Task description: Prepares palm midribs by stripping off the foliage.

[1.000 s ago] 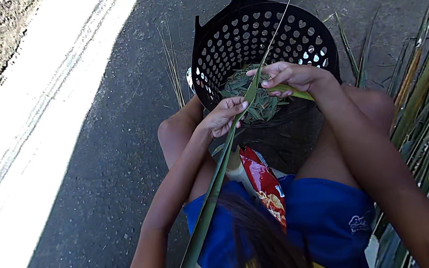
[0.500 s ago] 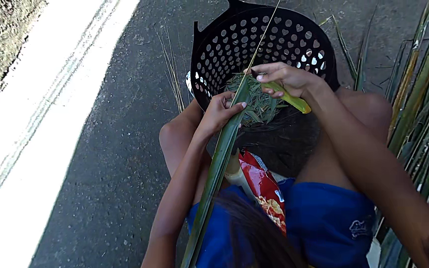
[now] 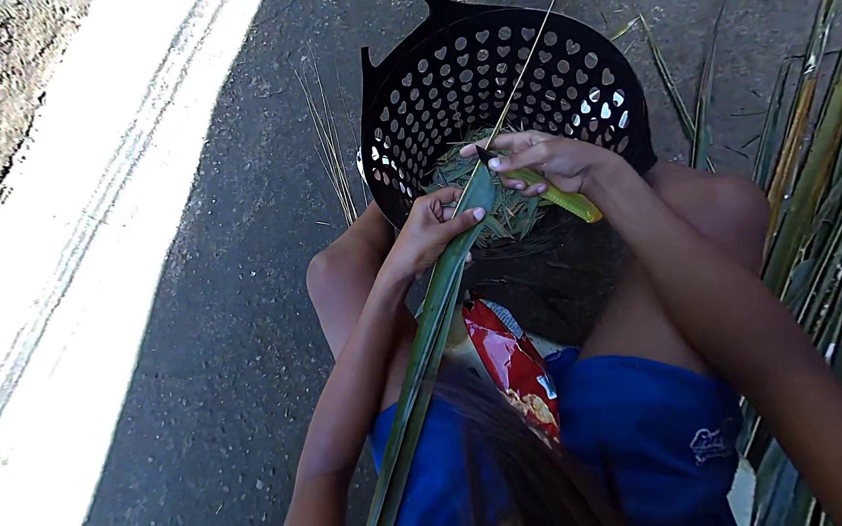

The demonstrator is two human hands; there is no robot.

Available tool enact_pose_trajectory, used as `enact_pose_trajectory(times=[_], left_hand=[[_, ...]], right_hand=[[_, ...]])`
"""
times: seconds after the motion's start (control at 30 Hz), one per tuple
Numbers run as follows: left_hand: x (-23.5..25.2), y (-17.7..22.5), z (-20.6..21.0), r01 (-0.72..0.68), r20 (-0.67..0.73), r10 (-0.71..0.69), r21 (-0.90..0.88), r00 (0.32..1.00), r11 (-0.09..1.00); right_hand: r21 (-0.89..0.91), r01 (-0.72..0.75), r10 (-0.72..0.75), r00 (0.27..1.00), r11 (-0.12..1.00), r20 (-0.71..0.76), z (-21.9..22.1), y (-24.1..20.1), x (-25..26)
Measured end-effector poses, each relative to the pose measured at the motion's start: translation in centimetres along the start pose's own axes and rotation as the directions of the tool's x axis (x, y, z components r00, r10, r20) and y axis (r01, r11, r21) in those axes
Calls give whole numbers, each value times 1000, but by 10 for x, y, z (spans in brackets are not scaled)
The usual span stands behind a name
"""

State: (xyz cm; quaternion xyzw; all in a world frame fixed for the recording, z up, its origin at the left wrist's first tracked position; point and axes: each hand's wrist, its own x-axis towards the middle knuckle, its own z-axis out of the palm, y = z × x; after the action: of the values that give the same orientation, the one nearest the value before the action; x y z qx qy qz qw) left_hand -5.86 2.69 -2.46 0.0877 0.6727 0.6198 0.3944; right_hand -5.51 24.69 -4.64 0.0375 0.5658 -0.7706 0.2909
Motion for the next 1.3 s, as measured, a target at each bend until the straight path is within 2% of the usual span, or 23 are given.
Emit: enact_pose_trajectory(times=[0.17,0.23,0.3,0.37,0.43,0.53,0.73,0.8,0.9,0.93,1.0,1.07,1.13,1.2,1.3], left_hand=[[0,-1,5,9,33,-7,-59,999,998],[1,-2,5,22,44,-18,-85,999,996],[1,-3,5,57,65,-48,-150,997,987],[1,-6,6,100,97,-78,-251,992,963],[2,-11,7,151,137,-107,-370,985,917],[1,-16,8,220,210,-126,-522,970,824],[6,-12,14,256,209,-164,-568,964,782],[5,-14,15,268,221,-169,-569,960,777],[-5,-19,14,337,272,-224,-501,936,797],[-7,-20,13,352,287,-235,-485,929,801],[-9,-21,11,357,297,-233,-490,926,795],[-7,-22,10,346,310,-202,-534,929,771],[-6,-23,9,344,332,-173,-577,927,740],[-6,-25,8,348,344,-161,-601,925,719],[-7,-26,8,344,322,-173,-607,931,717]], right_hand=[[14,81,-73,957,997,-279,-25,-13,0],[31,111,-94,938,993,-332,-30,-17,-3],[34,123,-112,967,992,-231,-21,-16,-11],[29,67,-66,997,997,-31,-6,-8,-14],[14,7,-8,998,1000,58,5,-4,-10],[-55,-9,9,1000,998,-5,-1,-10,-7],[-148,-42,30,996,988,-81,-13,-20,-6],[-188,-37,-2,980,982,-201,-19,-24,-4],[-173,27,-99,898,985,-429,-40,-31,-8],[-157,49,-113,895,986,-432,-44,-33,-12],[-124,56,-92,945,991,-313,-38,-28,-19],[-95,-17,4,990,995,-139,-20,-17,-20],[-75,-89,87,996,993,-30,-2,-9,-16],[-105,-98,90,993,990,-70,4,-12,-13],[-123,-25,-2,976,992,-219,-19,-20,-9]])
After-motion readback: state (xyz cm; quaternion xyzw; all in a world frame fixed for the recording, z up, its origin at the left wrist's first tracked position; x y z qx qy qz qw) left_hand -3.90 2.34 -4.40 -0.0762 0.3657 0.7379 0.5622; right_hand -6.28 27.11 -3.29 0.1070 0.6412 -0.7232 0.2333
